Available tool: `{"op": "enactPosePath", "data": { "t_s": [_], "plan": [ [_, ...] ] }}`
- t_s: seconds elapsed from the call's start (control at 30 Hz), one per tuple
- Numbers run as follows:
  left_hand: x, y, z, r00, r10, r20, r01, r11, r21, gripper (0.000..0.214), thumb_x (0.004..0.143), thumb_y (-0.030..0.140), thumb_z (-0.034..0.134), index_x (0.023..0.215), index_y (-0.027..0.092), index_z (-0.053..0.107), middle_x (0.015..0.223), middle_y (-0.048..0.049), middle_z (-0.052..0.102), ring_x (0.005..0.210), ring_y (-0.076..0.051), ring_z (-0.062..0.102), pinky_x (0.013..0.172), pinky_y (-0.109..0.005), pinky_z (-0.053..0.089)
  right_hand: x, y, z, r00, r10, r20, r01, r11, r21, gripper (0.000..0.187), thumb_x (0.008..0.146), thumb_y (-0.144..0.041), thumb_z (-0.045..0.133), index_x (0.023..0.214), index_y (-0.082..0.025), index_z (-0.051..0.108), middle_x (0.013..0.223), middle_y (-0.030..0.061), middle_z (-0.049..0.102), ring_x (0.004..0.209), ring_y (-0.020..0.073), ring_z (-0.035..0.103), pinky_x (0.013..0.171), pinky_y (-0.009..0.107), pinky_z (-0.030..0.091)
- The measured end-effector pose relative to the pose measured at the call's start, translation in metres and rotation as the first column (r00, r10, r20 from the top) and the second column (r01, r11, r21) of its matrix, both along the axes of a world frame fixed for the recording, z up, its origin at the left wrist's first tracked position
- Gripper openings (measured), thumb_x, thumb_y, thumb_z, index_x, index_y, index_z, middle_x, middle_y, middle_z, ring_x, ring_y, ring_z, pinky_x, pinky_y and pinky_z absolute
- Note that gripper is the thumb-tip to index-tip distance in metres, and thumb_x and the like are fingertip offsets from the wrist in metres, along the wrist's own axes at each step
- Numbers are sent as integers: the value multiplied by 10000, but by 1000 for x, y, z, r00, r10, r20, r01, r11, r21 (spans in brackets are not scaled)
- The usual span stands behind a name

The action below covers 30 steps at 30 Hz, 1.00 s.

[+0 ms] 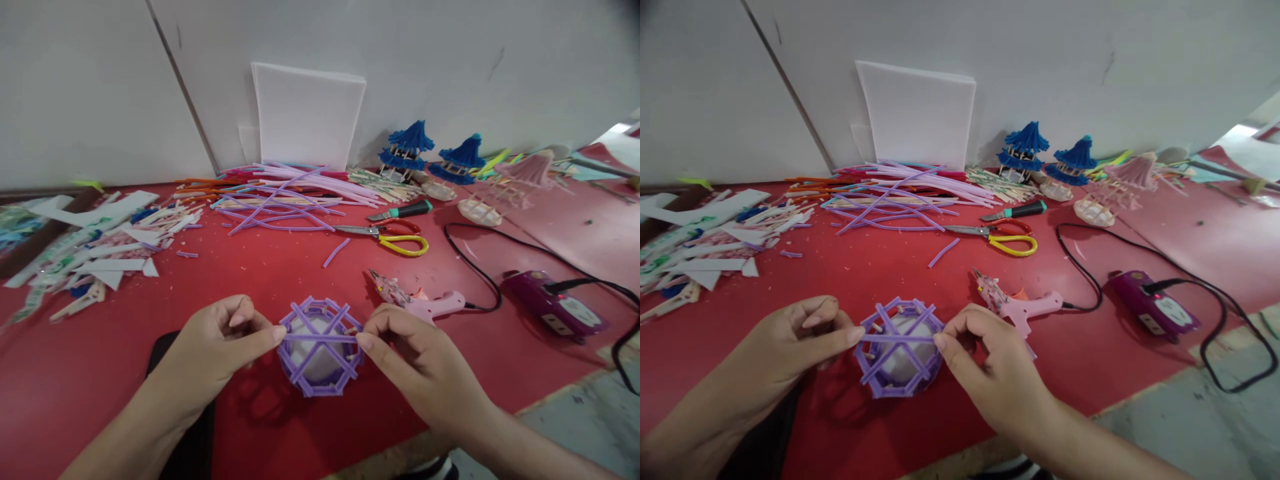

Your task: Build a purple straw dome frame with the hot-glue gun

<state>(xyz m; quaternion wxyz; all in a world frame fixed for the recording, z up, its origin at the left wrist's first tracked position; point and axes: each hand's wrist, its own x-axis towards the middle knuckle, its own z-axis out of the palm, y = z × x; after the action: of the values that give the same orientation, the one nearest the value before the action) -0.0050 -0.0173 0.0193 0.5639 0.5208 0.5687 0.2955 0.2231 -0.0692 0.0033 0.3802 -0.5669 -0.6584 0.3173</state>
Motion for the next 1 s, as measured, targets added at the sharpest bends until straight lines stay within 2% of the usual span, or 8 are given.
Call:
{"op": "enactPosePath", "data": {
  "t_s": [0.23, 0.4, 0.6, 0.77, 0.87, 1.0],
  "plan": [
    [6, -6, 1, 997, 65, -49, -61, 995, 76, 475, 634, 324, 724, 594, 238, 258, 534, 44, 567, 471, -86, 391, 463, -219, 301, 2, 0, -2, 999, -14, 30, 14, 1000, 9, 203, 870, -259, 536, 683, -193, 585, 626, -13, 578, 560, 115, 538, 534, 221, 450],
    [3, -3, -1, 998, 8, -61, -4, 997, 73, 487, 636, 291, 727, 590, 239, 245, 549, 38, 590, 502, -102, 448, 499, -225, 353, 0, -1, -2, 999, -31, 25, 31, 1000, -5, 211, 856, -269, 541, 662, -194, 578, 609, -12, 574, 547, 119, 536, 523, 228, 445],
    [-1, 1, -6, 998, -49, -27, 50, 998, 42, 436, 665, 282, 725, 621, 233, 294, 579, 56, 580, 508, -88, 459, 496, -209, 370, 0, 0, -5, 999, -39, -28, 36, 993, -111, 215, 848, -293, 545, 661, -188, 554, 598, -16, 549, 543, 111, 510, 498, 215, 422],
    [1, -2, -6, 1000, 5, 2, -5, 1000, 2, 338, 652, 284, 734, 760, 225, 420, 684, 37, 643, 614, -123, 584, 542, -220, 436, -1, 2, -6, 992, -32, -119, 2, 969, -245, 251, 835, -334, 539, 638, -181, 529, 567, -36, 472, 514, 93, 439, 467, 210, 363],
    [5, -6, -3, 999, 39, 7, -38, 999, -36, 324, 676, 309, 713, 793, 227, 422, 694, 27, 668, 586, -117, 572, 507, -210, 413, -1, 5, -5, 982, -25, -188, -36, 948, -317, 271, 827, -346, 540, 610, -186, 515, 534, -50, 413, 481, 83, 381, 433, 208, 308],
    [8, -9, -1, 998, 58, 28, -59, 998, 17, 336, 680, 283, 707, 762, 229, 385, 606, 68, 623, 531, -88, 528, 502, -195, 389, -2, 6, -4, 962, -46, -269, -58, 929, -366, 256, 822, -345, 547, 618, -192, 518, 497, -62, 392, 442, 78, 349, 400, 207, 275]
  ]
}}
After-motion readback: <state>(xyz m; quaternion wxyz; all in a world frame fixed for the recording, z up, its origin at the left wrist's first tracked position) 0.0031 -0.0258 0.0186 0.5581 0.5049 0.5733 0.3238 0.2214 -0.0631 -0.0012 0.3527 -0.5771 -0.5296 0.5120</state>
